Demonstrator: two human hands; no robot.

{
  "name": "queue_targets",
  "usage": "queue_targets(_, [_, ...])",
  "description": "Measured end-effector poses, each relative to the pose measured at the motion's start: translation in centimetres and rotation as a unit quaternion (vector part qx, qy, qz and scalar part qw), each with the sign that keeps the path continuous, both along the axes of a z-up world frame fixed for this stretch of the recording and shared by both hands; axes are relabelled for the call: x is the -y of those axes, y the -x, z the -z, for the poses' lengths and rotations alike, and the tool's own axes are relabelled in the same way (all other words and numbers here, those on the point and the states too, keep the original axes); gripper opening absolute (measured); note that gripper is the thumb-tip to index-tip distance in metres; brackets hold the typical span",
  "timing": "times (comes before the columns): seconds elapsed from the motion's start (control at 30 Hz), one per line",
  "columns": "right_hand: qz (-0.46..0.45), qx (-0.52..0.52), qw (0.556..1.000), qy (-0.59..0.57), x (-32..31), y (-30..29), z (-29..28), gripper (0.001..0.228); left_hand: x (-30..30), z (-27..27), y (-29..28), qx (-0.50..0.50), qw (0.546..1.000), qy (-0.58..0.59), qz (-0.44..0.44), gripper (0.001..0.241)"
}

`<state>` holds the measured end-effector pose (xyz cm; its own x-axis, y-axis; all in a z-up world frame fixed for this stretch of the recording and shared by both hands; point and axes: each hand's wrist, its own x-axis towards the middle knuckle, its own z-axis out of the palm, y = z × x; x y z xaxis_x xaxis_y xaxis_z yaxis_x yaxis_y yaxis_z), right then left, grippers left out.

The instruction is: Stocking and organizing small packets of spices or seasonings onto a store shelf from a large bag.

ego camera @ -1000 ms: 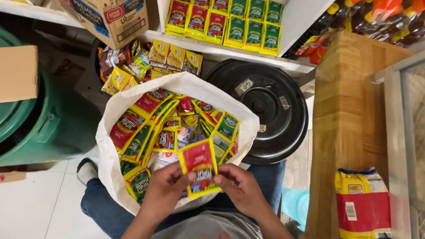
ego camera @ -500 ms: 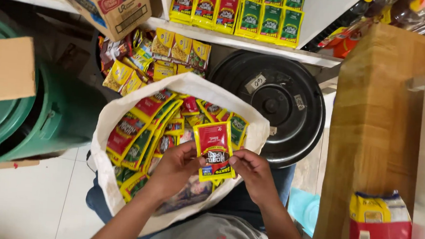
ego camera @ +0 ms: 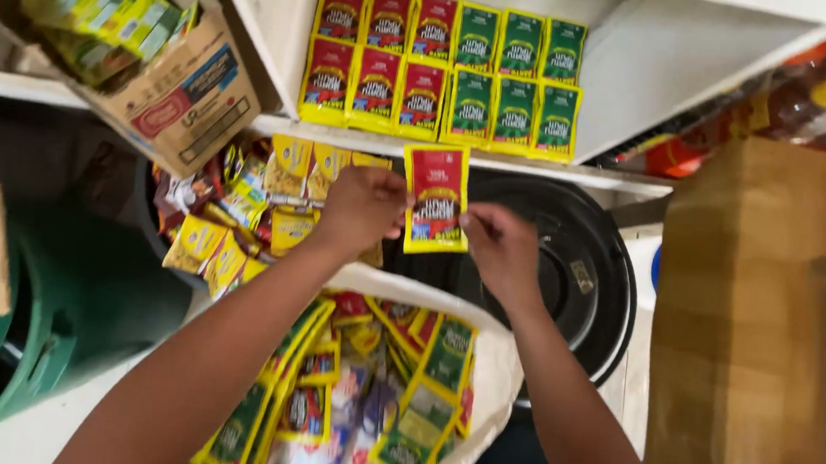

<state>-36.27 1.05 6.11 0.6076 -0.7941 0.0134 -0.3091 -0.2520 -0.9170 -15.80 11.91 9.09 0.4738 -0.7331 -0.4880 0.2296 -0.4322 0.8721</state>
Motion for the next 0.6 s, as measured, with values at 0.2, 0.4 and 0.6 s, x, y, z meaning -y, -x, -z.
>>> queue_targets(0.2, [0.027,-0.052,0.995,0.08,6.8,-7.9,5.2,0.028,8.5,5.1,-5.8,0.322,0.944,-0.067,0.032,0.013])
queue_targets(0.4, [-0.044,-0.051,0.961,0.269,10.6,-12.5,8.0,0.034,13.4,6.2,-9.0,0.358,0.914,-0.185,0.047,0.015])
queue_targets(0.6, [-0.057,-0.19,0.941,0.273,11.3,-15.2,7.6,0.04,15.7,8.6,-10.6,0.398,0.899,-0.176,0.039,0.019])
